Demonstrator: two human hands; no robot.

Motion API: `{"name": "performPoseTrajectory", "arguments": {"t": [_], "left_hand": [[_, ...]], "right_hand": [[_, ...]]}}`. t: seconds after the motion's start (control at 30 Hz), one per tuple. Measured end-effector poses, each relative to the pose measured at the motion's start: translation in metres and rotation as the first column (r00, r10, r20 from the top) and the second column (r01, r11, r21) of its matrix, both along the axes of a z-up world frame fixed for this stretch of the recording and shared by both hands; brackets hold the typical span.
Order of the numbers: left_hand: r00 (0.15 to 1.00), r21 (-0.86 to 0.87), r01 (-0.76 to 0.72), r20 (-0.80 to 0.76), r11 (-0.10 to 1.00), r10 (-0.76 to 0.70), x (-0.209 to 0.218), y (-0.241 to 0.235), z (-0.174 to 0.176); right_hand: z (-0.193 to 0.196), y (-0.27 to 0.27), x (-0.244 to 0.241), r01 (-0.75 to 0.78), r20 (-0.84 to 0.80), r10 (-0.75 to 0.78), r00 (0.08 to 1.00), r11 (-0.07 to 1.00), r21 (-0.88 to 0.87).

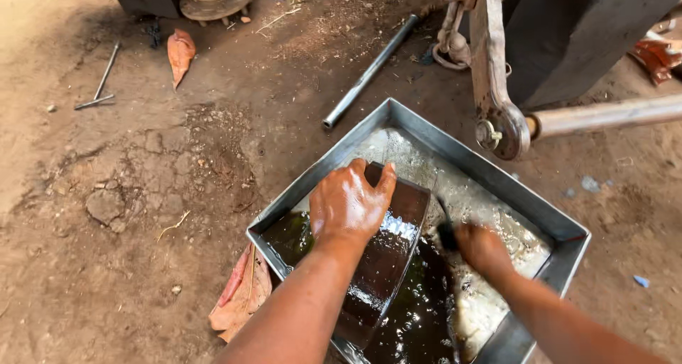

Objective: The person washes a dark rectangular metal part and a cylindrical metal part in a metal tray filled with water. They scrub the surfaces with their hands, rinse the parts, and turn them over to clean different sides.

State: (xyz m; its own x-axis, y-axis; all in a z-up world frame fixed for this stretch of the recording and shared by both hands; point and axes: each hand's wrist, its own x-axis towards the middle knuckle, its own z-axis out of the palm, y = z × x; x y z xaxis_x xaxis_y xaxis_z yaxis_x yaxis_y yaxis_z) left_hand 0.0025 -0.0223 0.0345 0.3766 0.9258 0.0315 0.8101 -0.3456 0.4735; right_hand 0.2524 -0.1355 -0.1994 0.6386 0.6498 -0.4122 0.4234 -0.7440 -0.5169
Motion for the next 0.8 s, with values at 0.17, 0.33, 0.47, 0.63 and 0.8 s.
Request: {"name": "performPoseTrajectory", "arguments": {"t": [0.17, 0.33, 0.47, 0.63, 0.8], "left_hand": [[1.000, 0.060, -0.011, 0.012, 0.998, 0.010, -0.004, -0.004, -0.003], [0.999, 0.038, -0.029, 0.047, 0.999, 0.027, -0.001, -0.007, -0.001], [1.000, 0.030, -0.026, 0.002, 0.999, 0.026, -0.005, -0.008, 0.002], [1.000, 0.037, -0.023, 0.012, 0.999, 0.023, -0.005, -0.006, -0.002], [1.000, 0.061, -0.023, 0.011, 0.998, 0.022, -0.003, -0.002, -0.002]], "right_hand": [[-0.044, -0.062, -0.054, -0.209, -0.172, 0.195, 0.966, 0.976, -0.068], [-0.033, -0.069, -0.102, -0.130, 0.303, 0.129, 0.944, 0.991, -0.015], [-0.014, -0.079, -0.142, -0.408, -0.061, 0.416, 0.907, 0.906, 0.116], [0.002, -0.075, -0.123, -0.537, -0.158, 0.515, 0.843, 0.824, -0.180], [-0.043, -0.096, -0.114, -0.017, -0.232, 0.128, 0.964, 0.904, 0.426]]}}
